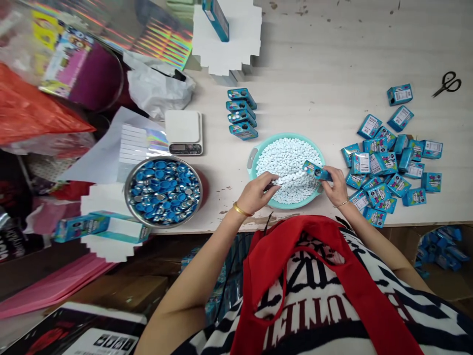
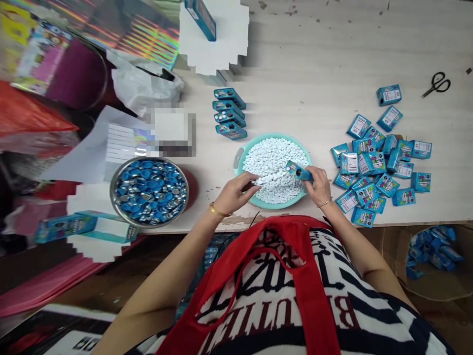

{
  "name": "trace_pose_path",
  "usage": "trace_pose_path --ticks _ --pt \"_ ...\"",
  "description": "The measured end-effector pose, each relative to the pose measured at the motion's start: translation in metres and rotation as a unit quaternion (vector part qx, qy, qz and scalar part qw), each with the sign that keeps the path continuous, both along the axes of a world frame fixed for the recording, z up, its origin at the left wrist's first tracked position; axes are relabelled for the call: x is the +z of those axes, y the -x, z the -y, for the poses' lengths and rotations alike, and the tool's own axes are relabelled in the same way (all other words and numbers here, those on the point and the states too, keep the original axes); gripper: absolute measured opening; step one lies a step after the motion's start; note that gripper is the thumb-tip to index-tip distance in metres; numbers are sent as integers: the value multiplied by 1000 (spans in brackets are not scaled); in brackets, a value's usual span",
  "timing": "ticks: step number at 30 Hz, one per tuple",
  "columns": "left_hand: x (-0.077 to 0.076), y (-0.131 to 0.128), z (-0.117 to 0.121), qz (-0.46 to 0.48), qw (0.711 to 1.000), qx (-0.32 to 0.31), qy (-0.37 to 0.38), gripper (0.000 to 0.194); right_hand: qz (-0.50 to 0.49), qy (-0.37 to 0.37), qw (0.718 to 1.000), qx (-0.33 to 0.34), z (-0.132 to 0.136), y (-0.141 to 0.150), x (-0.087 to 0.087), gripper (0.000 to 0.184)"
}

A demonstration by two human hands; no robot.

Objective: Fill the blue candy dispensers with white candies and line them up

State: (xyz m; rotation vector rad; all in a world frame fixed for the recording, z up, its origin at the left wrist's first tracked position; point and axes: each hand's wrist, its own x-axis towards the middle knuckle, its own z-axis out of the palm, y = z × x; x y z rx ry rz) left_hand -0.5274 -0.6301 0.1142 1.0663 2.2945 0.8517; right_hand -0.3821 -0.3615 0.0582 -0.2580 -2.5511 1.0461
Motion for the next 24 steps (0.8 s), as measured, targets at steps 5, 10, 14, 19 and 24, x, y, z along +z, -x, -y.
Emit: trace_pose_path --ticks 5,10,14,19,24 --pt "54 12 -20 -62 986 -96 117 26 0 5 999 41 13 8 1 36" --pt "100 6 -47 -132 945 -131 268 20 15 22 997 70 26 11 0 36" --pt "127 -1 -52 -156 942 -139 262 23 8 44 996 75 34 11 -1 36" --pt "123 17 -33 -112 971 -135 161 27 1 88 993 72 38 8 3 36" --pt "71 25 -40 -49 989 -129 61 54 6 134 985 108 49 12 11 37"
